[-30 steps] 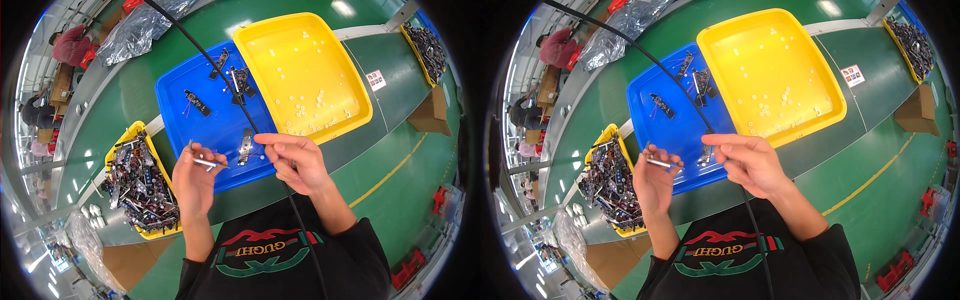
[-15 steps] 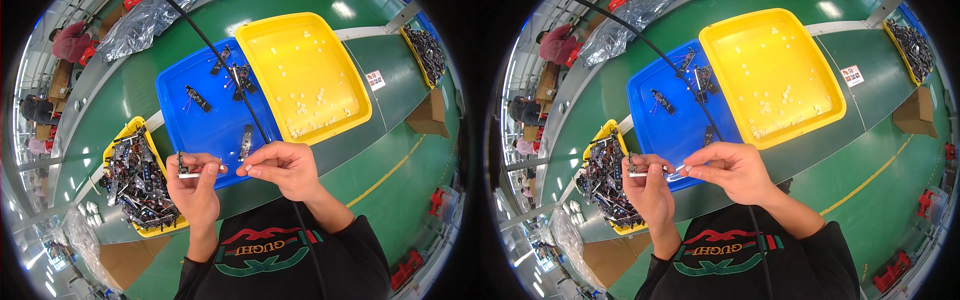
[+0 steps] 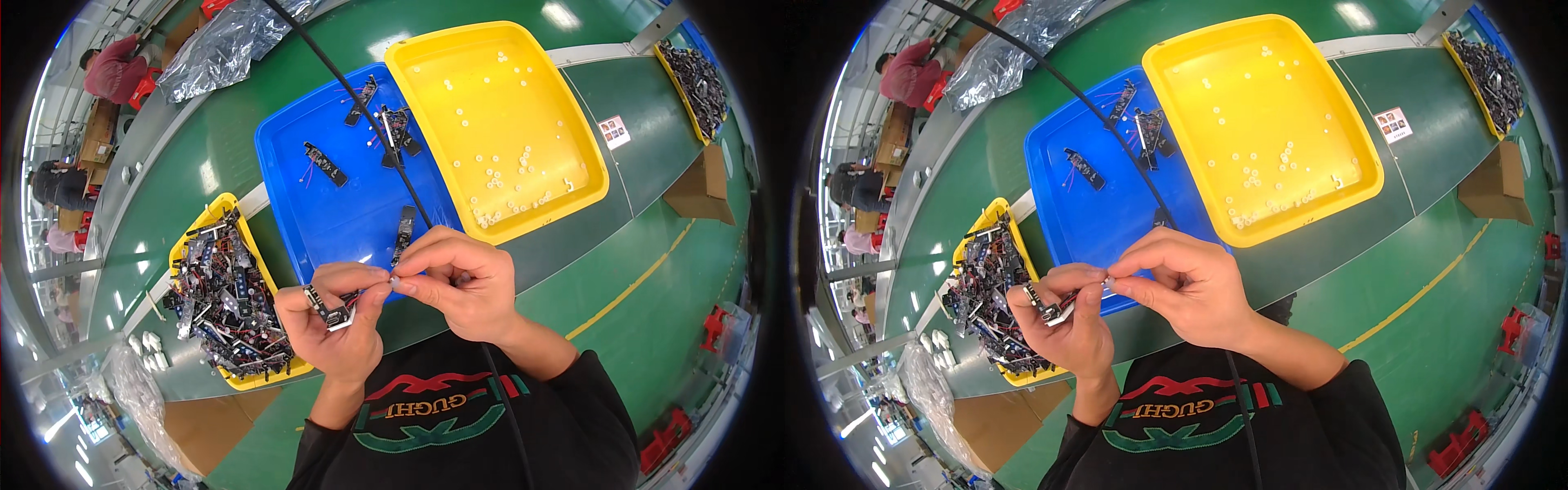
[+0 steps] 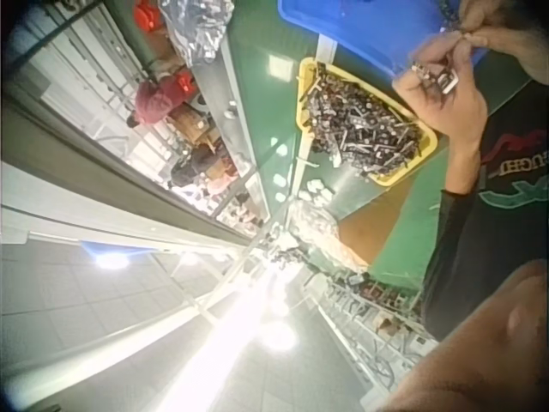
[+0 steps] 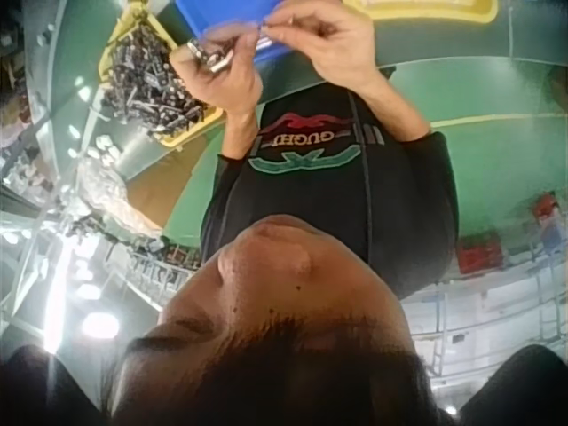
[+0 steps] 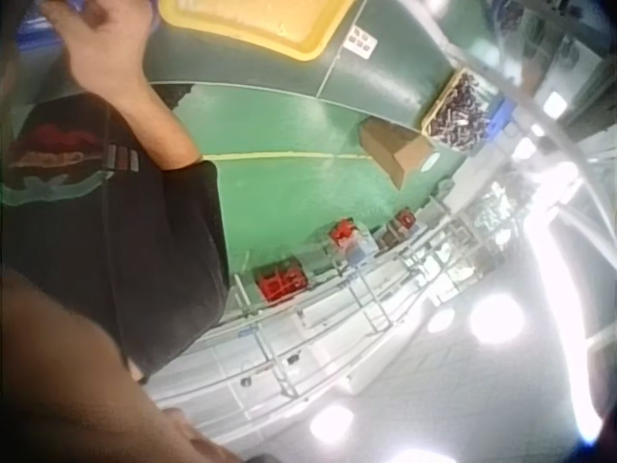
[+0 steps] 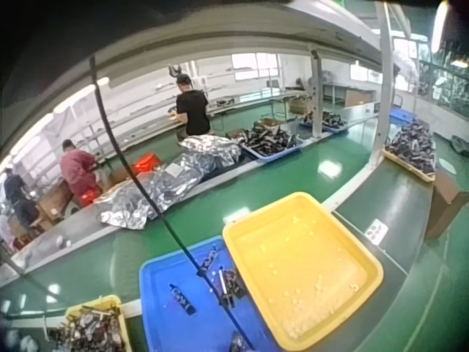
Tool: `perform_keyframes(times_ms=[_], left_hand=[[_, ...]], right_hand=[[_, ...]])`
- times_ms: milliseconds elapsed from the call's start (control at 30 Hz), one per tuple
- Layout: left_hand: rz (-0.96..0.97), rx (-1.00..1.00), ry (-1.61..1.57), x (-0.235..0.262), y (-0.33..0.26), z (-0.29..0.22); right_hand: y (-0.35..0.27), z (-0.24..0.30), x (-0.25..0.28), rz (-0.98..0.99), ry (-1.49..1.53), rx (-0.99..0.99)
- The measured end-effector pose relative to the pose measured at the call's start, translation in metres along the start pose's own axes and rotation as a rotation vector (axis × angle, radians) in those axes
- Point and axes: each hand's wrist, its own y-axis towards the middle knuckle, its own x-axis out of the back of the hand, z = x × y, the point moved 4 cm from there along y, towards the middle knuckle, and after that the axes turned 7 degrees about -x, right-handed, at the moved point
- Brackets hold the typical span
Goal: The person picks up small white plastic components from a yellow tray and attaches them to circuit boards taken from a blue tray. The person handles the boards and components by hand, placing the assembled units into a yellow bin to the left.
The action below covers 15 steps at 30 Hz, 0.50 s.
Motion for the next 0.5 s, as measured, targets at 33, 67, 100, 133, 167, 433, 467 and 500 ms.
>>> perform_keyframes(times_ms=[33, 67, 100, 133, 167, 433, 467, 500], left_hand=[[0.016, -0.008, 0.026, 0.0001, -0.0001, -0.0005], [0.033, -0.017, 0.051, 0.0006, -0.0002, -0.0010], [0.049, -0.025, 0.077, 0.0007, -0.0001, -0.0014], [0.071, -0.071, 0.096, 0.0003, 0.0007, -0.0031], [0.093, -0.117, 0.115, -0.0004, 0.0014, -0.0046], [0.322, -0.102, 0.024, 0.0086, 0.0076, -0.0081], [0.326, -0.046, -0.030, 0.0087, 0.0075, -0.0055], [0.327, 0.009, -0.083, 0.0086, 0.0068, -0.0027]], right_hand=[[0.0001, -0.0005, -0.0002, -0.004, 0.011, -0.001], [0.0000, -0.0005, -0.0005, -0.010, 0.015, -0.001], [-0.0003, -0.0003, -0.0010, -0.017, 0.019, -0.002], [-0.0004, -0.0001, -0.0013, -0.022, 0.024, 0.000], [-0.0010, -0.0004, -0.0008, -0.025, 0.031, -0.010], [-0.0024, 0.0063, 0.0025, 0.044, 0.082, -0.103], [-0.0026, 0.0051, 0.0025, 0.035, 0.086, -0.140], [-0.0043, 0.0038, 0.0025, 0.030, 0.089, -0.178]])
